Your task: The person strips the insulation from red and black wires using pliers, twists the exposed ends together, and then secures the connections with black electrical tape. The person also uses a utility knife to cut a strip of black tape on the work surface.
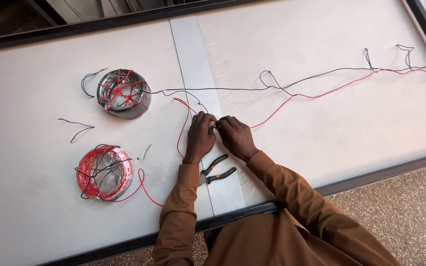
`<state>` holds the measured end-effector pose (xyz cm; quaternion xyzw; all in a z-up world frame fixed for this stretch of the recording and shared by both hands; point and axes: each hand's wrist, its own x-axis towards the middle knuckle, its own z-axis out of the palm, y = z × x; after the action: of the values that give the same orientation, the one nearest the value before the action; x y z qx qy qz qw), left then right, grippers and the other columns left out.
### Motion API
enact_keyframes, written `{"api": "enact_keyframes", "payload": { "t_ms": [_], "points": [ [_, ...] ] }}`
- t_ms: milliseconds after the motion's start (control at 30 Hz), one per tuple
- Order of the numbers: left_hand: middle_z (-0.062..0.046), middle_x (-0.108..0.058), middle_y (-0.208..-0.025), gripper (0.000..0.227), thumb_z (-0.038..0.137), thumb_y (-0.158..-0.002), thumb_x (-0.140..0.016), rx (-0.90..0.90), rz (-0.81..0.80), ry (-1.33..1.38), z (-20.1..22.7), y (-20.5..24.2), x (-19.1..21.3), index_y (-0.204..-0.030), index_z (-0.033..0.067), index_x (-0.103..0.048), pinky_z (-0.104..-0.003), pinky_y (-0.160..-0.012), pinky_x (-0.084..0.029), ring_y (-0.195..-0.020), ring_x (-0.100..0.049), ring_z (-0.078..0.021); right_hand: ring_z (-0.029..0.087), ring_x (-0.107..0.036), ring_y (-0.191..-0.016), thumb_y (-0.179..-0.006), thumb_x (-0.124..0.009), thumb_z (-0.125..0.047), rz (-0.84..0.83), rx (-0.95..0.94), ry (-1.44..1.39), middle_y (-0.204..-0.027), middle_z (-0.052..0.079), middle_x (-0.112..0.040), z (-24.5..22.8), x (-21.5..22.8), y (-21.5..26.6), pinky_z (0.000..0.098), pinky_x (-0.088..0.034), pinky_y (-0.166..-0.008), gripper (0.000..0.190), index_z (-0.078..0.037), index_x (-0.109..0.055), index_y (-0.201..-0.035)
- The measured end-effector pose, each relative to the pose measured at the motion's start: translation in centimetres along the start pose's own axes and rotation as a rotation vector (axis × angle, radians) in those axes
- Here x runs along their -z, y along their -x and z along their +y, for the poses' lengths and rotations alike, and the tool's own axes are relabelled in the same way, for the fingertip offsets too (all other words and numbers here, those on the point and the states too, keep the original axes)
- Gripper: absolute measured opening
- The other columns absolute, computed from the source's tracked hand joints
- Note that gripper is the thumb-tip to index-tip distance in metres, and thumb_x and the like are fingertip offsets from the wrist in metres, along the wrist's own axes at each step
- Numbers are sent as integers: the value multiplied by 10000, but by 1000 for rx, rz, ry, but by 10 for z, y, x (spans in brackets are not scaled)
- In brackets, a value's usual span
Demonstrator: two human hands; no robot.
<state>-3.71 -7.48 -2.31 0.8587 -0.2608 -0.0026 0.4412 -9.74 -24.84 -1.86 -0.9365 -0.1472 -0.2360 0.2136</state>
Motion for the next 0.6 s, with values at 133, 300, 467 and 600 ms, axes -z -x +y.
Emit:
{"api": "enact_keyframes", "payload": {
  "t_ms": [133, 300, 467, 600],
  "points": [
    [-76, -564, -1043, 135, 13, -1108, -579, -16, -25, -1, 8, 0, 4, -1169, 124, -625, -533, -965, -555, -1085, -623, -388, 416, -788, -777, -1139, -675, -126, -13, -186, -250, -884, 142, -733, 13, 1, -12, 483, -618, -630, 41, -90, -673, -1158],
    [-36, -568, -1009, 222, -58, -1056, -640, -226, -57, -3, 0, 0, 6, -1135, 145, -683, -497, -966, -561, -1044, -626, -374, 240, -789, -596, -1078, -550, -33, -476, -743, -995, -815, 166, -775, 43, -11, -20, 329, -601, -470, 186, 5, -730, -1046],
    [-53, -548, -1008, 188, -48, -1095, -600, -211, 4, -3, -5, -5, 9, -1151, 120, -665, -491, -945, -551, -1028, -616, -361, 379, -792, -674, -1142, -613, -113, -201, -423, -309, -887, 187, -794, 20, 26, -21, 508, -615, -575, 161, -20, -728, -1205],
    [-44, -565, -1016, 175, -21, -1130, -582, -171, 34, 42, 2, -4, 21, -1163, 122, -678, -472, -951, -549, -1025, -624, -320, 327, -786, -948, -1127, -746, -273, 132, -145, -58, -1077, 65, -761, -4, 25, -9, 455, -650, -707, 172, -150, -800, -1235]
  ]
}}
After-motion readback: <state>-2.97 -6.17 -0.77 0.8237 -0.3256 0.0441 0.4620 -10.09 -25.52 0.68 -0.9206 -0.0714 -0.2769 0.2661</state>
